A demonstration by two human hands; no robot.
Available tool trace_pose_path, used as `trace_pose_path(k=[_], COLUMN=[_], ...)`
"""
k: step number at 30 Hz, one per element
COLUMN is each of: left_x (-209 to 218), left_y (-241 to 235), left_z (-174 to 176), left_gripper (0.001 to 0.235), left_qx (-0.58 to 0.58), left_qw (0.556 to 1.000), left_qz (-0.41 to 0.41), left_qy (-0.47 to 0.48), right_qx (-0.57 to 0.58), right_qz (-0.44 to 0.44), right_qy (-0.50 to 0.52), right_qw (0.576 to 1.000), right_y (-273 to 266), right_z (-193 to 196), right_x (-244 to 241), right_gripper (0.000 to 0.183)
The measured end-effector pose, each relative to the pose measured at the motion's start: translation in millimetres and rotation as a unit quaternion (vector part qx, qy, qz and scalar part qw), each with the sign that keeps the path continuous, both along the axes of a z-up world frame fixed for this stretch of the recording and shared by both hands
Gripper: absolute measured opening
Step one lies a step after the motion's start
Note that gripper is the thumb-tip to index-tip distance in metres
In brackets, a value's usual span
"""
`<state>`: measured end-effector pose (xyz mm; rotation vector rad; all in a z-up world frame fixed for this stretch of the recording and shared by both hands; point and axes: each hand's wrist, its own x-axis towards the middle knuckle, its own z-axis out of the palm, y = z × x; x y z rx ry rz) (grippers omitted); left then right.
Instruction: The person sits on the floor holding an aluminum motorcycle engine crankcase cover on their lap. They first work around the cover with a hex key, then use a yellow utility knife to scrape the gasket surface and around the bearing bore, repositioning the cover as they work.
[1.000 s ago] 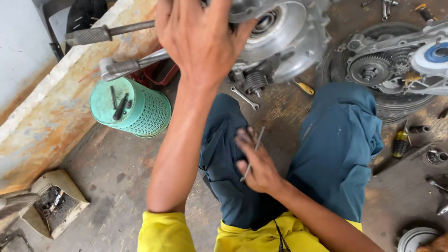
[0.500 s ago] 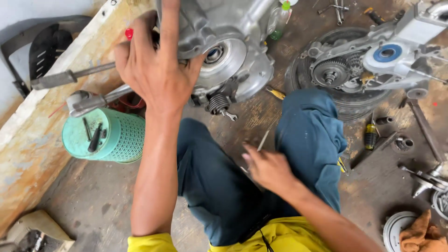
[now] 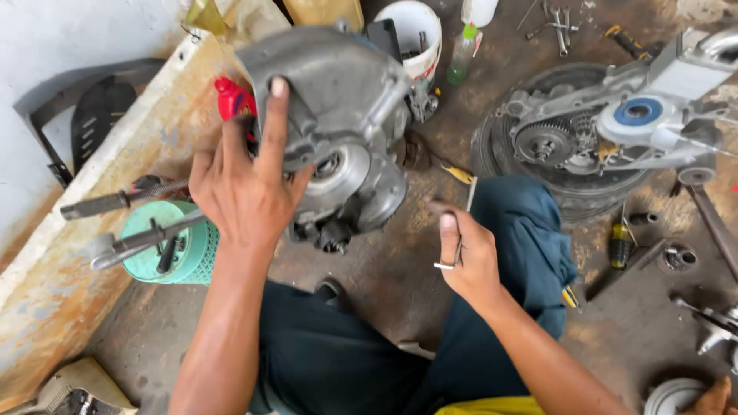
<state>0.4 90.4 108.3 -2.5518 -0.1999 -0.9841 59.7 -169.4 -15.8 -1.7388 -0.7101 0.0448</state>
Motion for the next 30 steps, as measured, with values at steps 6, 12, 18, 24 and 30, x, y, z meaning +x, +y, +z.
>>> trace_pose_path(k=[6, 12, 18, 24, 30], left_x=[-11, -30, -34, -13, -15], left_y=[-5, -12, -7, 3, -6], left_z=[20, 25, 26, 17, 43], left_gripper=[0.089, 0.096, 0.099, 0.113, 0.101], left_qx=[0.058, 0.058, 0.069, 0.053, -0.06], left_qw=[0.998, 0.996, 0.995, 0.991, 0.989], left_qz=[-0.021, 0.046, 0.044, 0.069, -0.015], left_qy=[0.022, 0.046, 0.049, 0.1, 0.132], right_qx=[-0.044, -0.017, -0.037, -0.024, -0.001], right_qz=[-0.077, -0.028, -0.06, -0.056, -0.068], right_qy=[0.18, 0.163, 0.136, 0.145, 0.163], right_qw=[0.98, 0.986, 0.988, 0.988, 0.984], right_y=[38, 39, 39, 48, 62], right_z=[-30, -34, -42, -54, -62], right_x=[1, -23, -42, -37, -26], right_gripper=[0.063, 0.034, 0.042, 0.047, 0.039])
